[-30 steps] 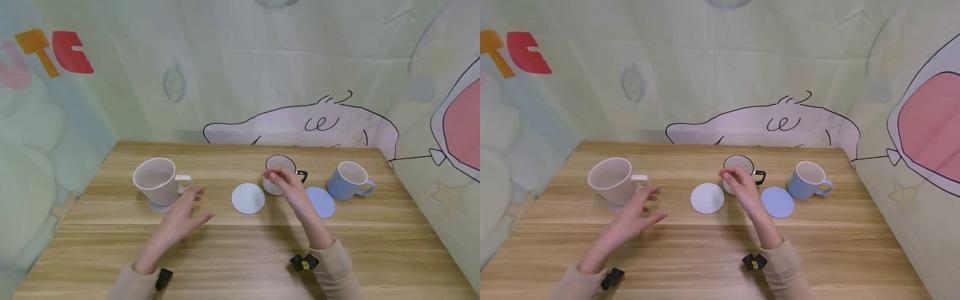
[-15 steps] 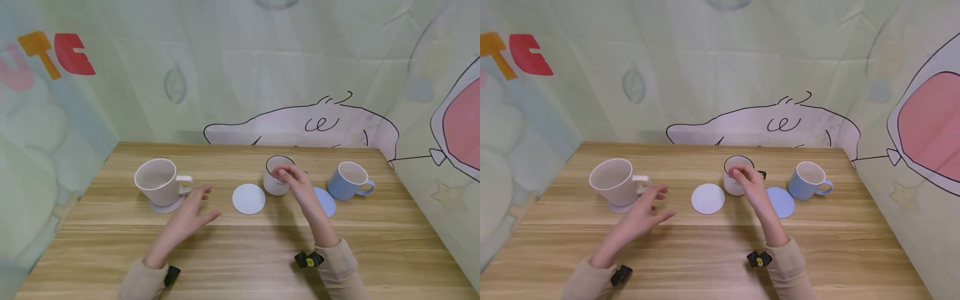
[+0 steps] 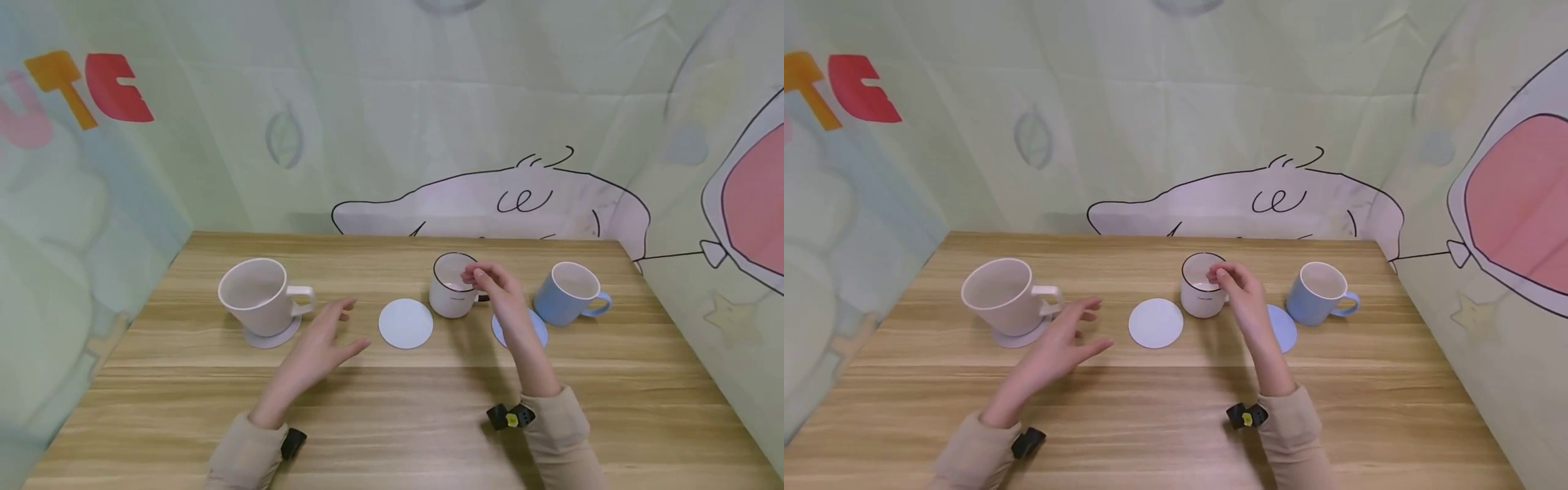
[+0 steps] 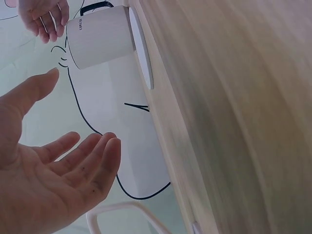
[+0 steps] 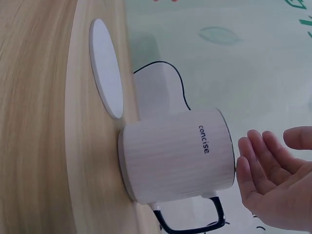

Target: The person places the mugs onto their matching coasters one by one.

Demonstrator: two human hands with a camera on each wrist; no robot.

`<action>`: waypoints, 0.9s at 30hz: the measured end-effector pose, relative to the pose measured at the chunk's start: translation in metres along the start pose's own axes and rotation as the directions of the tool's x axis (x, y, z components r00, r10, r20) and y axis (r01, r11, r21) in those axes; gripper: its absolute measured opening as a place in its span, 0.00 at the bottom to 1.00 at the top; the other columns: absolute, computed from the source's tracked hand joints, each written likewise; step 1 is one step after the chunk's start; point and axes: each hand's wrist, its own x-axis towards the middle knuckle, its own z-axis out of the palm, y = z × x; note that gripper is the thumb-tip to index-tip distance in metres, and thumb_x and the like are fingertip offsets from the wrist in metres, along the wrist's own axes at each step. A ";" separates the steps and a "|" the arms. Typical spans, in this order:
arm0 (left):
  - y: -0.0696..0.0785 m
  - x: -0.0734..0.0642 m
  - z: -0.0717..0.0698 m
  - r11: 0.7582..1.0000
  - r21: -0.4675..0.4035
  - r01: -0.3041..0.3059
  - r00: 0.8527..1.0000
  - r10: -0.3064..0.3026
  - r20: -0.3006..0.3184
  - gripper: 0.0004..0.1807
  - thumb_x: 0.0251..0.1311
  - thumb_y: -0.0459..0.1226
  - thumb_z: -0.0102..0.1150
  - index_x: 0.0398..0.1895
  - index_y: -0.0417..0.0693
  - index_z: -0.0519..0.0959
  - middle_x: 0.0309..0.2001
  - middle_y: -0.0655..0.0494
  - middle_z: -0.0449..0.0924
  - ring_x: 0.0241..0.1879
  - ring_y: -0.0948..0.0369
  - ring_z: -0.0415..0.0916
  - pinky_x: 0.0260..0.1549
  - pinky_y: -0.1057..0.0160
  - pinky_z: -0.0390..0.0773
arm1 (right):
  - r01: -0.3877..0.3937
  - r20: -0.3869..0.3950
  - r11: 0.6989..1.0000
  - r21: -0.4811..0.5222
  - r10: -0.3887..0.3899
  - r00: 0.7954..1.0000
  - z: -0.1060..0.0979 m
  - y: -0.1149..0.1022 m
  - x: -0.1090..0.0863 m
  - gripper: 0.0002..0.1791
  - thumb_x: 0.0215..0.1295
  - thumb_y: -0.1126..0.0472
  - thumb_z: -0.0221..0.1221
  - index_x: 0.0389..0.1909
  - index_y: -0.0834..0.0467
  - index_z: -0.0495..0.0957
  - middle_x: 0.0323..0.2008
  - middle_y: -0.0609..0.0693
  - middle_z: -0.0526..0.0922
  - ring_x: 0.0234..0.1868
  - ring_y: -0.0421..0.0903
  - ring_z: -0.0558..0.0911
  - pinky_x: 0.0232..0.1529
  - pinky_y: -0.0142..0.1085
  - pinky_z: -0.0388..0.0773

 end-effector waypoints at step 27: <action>0.008 0.022 0.018 0.999 0.023 -0.037 0.993 0.034 0.111 0.46 0.48 0.41 0.72 0.70 0.40 0.61 0.66 0.43 0.66 0.61 0.47 0.70 0.60 0.46 0.71 | -0.009 -0.246 1.000 0.010 0.012 0.969 -0.015 0.021 0.015 0.14 0.69 0.65 0.52 0.48 0.70 0.75 0.30 0.31 0.81 0.42 0.34 0.76 0.49 0.26 0.69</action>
